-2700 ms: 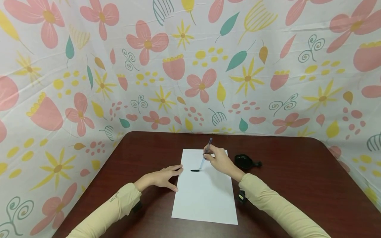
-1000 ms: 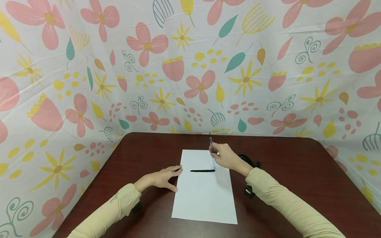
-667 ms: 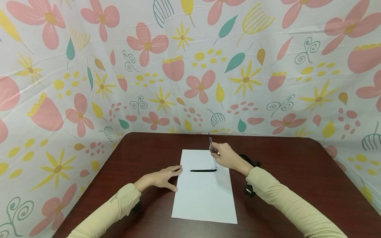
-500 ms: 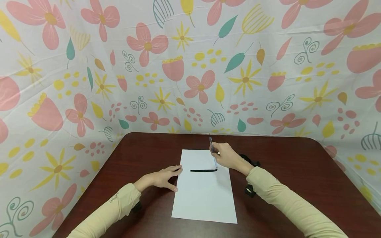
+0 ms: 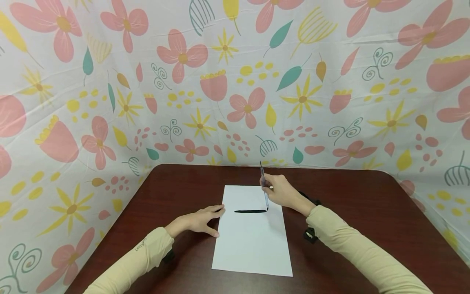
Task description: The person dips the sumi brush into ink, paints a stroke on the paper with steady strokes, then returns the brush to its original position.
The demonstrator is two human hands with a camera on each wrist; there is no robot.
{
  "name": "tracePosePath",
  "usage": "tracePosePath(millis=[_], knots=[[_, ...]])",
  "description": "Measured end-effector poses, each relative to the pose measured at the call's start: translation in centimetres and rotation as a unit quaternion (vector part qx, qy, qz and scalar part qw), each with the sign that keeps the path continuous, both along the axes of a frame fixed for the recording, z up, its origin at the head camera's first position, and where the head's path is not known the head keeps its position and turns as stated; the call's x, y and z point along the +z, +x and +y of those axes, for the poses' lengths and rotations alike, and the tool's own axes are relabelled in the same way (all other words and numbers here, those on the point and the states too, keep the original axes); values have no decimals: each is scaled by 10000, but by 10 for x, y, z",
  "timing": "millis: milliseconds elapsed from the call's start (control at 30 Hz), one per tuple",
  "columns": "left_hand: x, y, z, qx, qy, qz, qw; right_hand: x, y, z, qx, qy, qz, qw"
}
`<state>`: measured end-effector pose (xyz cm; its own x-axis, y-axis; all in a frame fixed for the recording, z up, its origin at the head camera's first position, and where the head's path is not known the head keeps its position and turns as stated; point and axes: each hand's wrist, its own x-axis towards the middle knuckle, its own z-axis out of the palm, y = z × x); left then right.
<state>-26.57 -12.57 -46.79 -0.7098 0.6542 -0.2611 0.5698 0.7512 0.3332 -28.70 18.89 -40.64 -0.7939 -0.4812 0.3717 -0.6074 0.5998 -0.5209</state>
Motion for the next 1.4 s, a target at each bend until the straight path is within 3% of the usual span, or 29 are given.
tracePosePath(millis=[233, 533, 867, 1100, 1400], knots=[[-2, -1, -1, 22, 4, -45, 10000, 3, 0, 4, -35, -170, 116, 9998], [0, -1, -1, -21, 38, -46, 10000, 3, 2, 11, -137, -551, 794, 9952], [-2, -2, -1, -22, 18, -26, 10000, 1, 5, 19, -446, -957, 818, 9910], [-1, -1, -1, -46, 3, -47, 10000, -2, 5, 26, -859, -1195, 1056, 9835], [-2, -3, -1, -11, -11, -84, 10000, -2, 5, 36, -1088, -1511, 1093, 9764]])
